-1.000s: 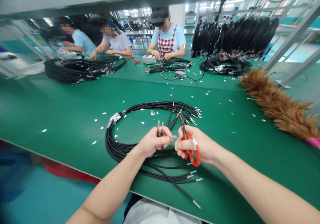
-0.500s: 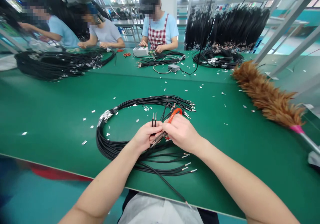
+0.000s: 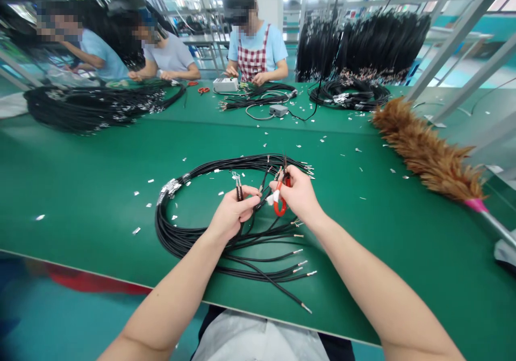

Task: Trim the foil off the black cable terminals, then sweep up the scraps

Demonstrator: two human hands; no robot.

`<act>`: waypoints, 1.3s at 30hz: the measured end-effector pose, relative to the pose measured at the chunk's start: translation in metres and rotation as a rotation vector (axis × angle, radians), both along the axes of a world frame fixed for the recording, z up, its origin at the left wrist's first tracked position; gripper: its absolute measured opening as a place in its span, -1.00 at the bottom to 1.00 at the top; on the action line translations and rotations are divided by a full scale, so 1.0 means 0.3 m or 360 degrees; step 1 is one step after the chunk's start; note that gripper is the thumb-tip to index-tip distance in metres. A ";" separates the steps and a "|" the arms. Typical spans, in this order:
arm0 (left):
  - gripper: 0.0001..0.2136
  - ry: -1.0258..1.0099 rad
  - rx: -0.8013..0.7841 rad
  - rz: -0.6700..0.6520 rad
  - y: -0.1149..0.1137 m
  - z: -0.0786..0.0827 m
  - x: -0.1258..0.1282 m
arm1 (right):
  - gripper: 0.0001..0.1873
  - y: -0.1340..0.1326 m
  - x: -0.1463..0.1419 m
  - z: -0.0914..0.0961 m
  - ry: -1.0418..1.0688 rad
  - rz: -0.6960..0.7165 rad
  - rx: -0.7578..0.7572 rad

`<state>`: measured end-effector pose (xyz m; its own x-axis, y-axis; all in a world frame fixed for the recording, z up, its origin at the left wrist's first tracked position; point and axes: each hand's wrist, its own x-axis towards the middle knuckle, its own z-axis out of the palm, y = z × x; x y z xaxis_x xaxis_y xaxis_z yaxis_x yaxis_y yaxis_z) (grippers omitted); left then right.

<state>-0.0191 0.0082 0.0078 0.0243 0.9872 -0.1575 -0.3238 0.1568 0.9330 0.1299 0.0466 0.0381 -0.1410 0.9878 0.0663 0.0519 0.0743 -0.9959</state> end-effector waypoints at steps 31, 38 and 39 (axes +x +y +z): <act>-0.78 -0.0427 -0.0024 -0.0124 0.021 0.004 -0.022 | -0.67 -0.074 -0.058 -0.091 0.0203 0.0355 -0.0023; -0.87 -0.0318 0.0029 -0.0145 0.020 -0.006 -0.013 | -0.77 -0.050 -0.032 -0.103 -0.0352 0.0122 0.0268; -0.88 -0.0289 0.0037 -0.0146 0.020 -0.005 -0.014 | -0.80 -0.047 -0.020 -0.089 -0.0445 0.0100 0.0303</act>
<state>-0.0235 0.0143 0.0063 0.1401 0.9829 -0.1195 -0.4722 0.1724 0.8644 0.1238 0.0326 0.0112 -0.2402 0.9501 0.1990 0.3101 0.2693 -0.9117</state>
